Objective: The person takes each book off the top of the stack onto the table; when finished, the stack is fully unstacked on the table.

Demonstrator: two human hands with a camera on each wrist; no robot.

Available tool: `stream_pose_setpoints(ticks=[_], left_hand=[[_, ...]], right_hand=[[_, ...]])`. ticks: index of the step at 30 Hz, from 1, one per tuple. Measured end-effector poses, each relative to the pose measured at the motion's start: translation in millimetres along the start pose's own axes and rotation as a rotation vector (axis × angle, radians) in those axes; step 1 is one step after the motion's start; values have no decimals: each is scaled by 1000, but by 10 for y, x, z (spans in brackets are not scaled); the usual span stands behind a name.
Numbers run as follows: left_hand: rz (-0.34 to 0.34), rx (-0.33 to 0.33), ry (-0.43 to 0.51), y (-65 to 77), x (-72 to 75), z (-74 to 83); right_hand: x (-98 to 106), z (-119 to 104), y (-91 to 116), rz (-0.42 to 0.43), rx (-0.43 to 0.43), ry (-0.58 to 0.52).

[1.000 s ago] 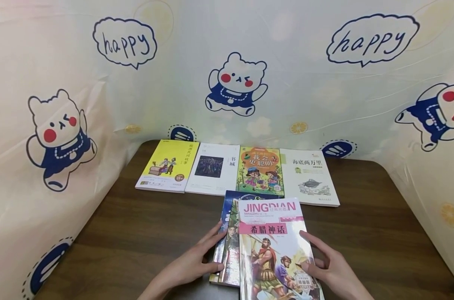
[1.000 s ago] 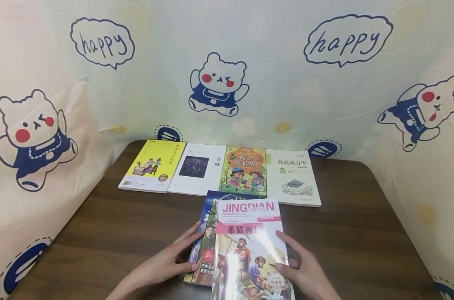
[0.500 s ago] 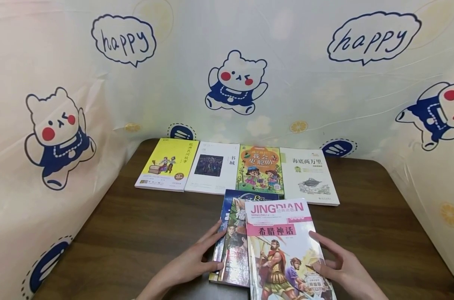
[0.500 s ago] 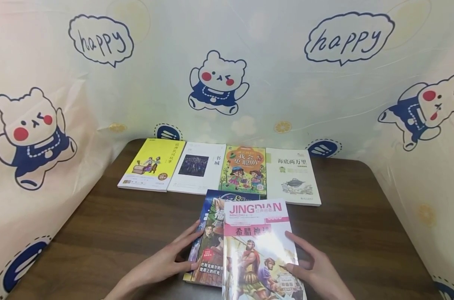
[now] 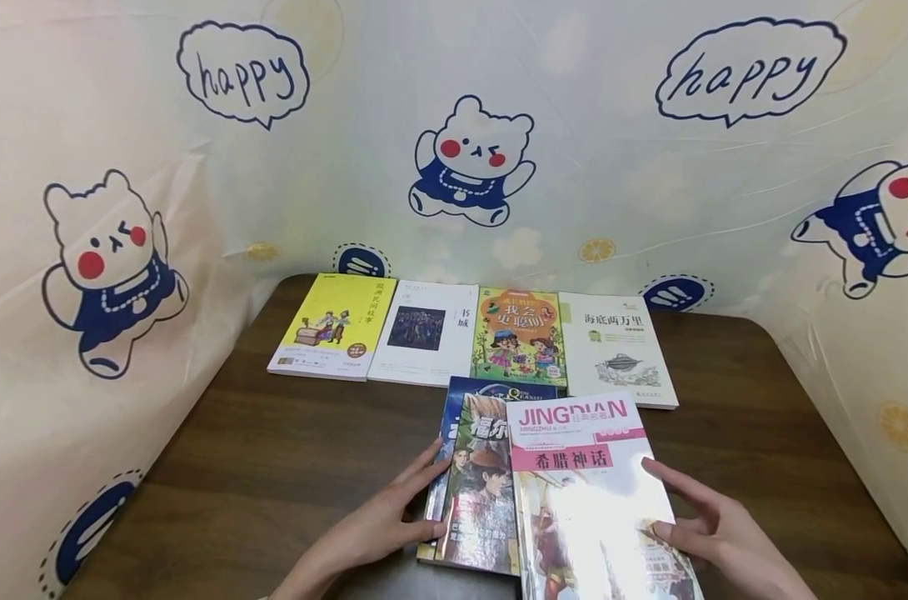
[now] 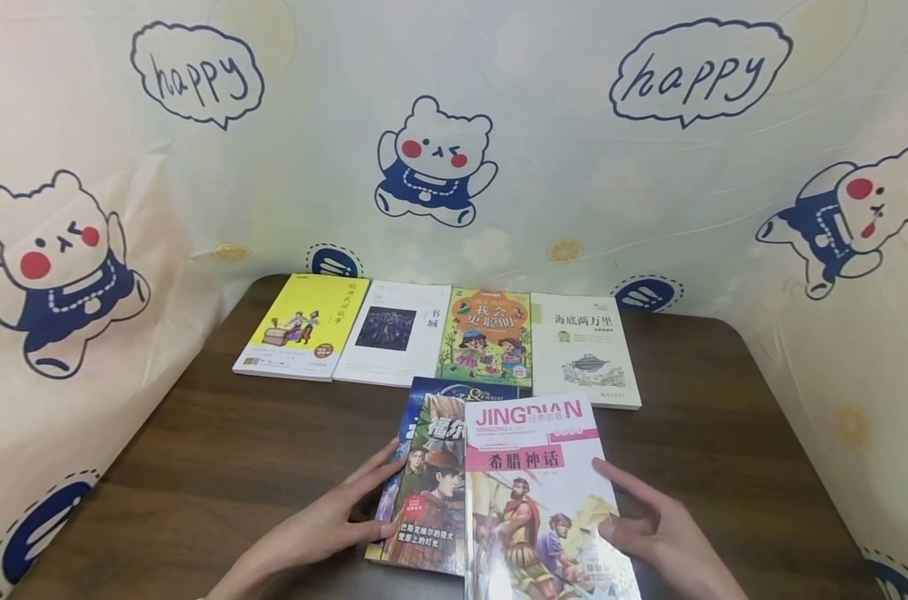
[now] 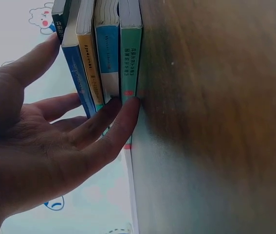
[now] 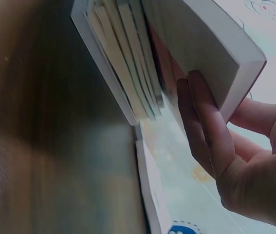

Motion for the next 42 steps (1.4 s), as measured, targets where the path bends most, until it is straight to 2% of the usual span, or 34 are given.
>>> stream_pose_setpoints(ticks=[5, 8, 12, 16, 22, 31, 35, 40, 42], left_hand=[[8, -11, 7, 0, 6, 2], [9, -6, 10, 2, 8, -2], [4, -2, 11, 1, 6, -7], [-1, -3, 11, 1, -1, -12], [1, 4, 14, -2, 1, -19], [-13, 14, 26, -16, -8, -21], [-11, 12, 21, -15, -11, -27], [-13, 16, 19, -14, -8, -22], [-16, 20, 22, -13, -6, -21]], right_hand=[[145, -41, 80, 16, -5, -55], [247, -57, 117, 67, -22, -89], [401, -83, 170, 160, -65, -51], [553, -137, 212, 211, -86, 24], [786, -271, 222, 246, 8, 107], [1217, -435, 225, 351, 225, 210], [1408, -465, 195, 393, 261, 204], [1630, -507, 125, 388, 286, 158], [1725, -542, 82, 385, 279, 179]])
Point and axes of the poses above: each hand's wrist, its own y-axis away from the middle knuckle, its own x-axis out of the back of the hand, z = x × y, the point moved 7 cm from there along -y, towards the middle knuckle, and after that the axes turned 9 degrees about -y, right-handed, at the moved point
